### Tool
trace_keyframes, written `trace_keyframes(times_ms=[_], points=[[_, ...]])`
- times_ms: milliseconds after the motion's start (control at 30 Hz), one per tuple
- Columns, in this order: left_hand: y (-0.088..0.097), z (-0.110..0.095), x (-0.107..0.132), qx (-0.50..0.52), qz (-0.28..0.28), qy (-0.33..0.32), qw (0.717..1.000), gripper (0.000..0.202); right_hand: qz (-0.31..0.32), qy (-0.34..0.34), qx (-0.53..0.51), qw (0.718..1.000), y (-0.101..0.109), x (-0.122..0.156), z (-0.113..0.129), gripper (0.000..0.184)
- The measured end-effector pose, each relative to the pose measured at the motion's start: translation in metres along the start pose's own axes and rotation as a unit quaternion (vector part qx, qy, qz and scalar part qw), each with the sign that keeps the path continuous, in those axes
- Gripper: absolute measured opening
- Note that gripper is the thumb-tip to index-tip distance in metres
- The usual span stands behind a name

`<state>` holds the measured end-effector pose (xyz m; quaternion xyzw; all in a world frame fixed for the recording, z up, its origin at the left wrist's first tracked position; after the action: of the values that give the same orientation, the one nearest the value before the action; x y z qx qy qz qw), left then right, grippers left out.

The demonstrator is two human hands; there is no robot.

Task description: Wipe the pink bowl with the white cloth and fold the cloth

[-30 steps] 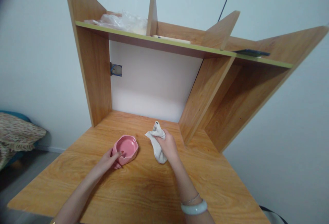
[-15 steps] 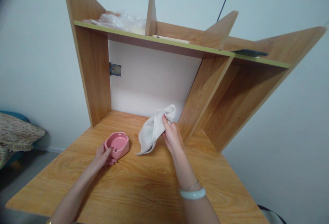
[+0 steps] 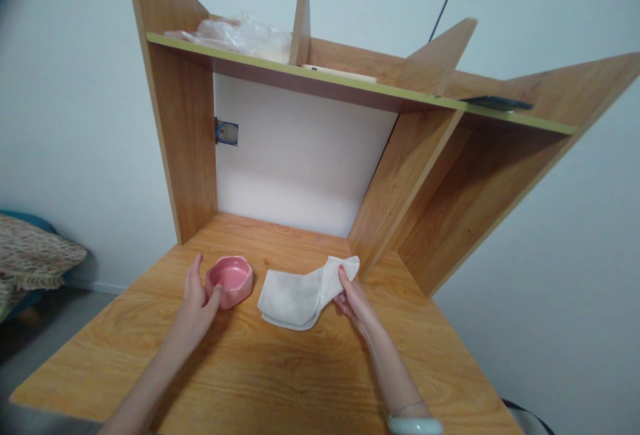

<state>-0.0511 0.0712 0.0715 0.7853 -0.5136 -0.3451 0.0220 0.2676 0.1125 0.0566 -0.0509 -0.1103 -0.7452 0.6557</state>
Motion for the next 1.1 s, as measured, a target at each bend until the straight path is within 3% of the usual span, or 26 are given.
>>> trace_keyframes(times_ms=[100, 233, 300, 400, 467, 533, 700, 800, 933, 1100], points=[[-0.01, -0.024, 0.007, 0.009, 0.065, -0.063, 0.996, 0.052, -0.012, -0.068, 0.011, 0.998, 0.021, 0.003, -0.02, 0.043], [-0.036, -0.039, 0.025, 0.017, 0.215, -0.118, 0.969, 0.039, -0.068, -0.085, 0.07, 0.992, 0.053, 0.005, -0.036, 0.043], [-0.047, -0.041, 0.034, 0.005, 0.269, -0.121, 0.955, 0.037, -0.107, -0.049, 0.118, 0.986, 0.068, 0.005, -0.035, 0.044], [-0.06, -0.042, 0.045, -0.028, 0.321, -0.109, 0.941, 0.039, -0.164, 0.108, 0.228, 0.954, 0.076, 0.008, -0.014, 0.042], [-0.066, -0.043, 0.049, -0.052, 0.342, -0.103, 0.933, 0.039, -0.162, 0.215, 0.309, 0.912, 0.065, 0.015, 0.004, 0.038], [-0.07, -0.043, 0.051, -0.073, 0.352, -0.099, 0.928, 0.038, -0.12, 0.27, 0.39, 0.872, 0.041, 0.022, 0.017, 0.037], [-0.071, -0.041, 0.052, -0.098, 0.345, -0.085, 0.93, 0.038, -0.003, 0.311, 0.524, 0.793, -0.032, 0.031, 0.025, 0.037], [-0.067, -0.037, 0.054, -0.095, 0.342, -0.088, 0.931, 0.037, 0.02, 0.324, 0.586, 0.742, -0.057, 0.028, 0.021, 0.036], [-0.062, -0.029, 0.058, -0.095, 0.359, -0.103, 0.923, 0.039, -0.016, 0.294, 0.656, 0.695, -0.053, 0.02, 0.016, 0.034], [-0.065, -0.028, 0.057, -0.113, 0.374, -0.107, 0.914, 0.041, -0.074, 0.261, 0.673, 0.688, -0.015, 0.029, 0.016, 0.034]])
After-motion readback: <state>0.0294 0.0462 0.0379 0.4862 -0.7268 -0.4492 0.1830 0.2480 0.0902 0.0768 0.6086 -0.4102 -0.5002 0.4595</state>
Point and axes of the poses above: each hand's wrist, its own x-axis away from the middle knuckle, its own y-axis out of the back of the hand, z = x × y, the point moved 5 cm from there along -x, towards the middle knuckle, and after that the axes turned 5 degrees about -y, right-handed, at the moved point
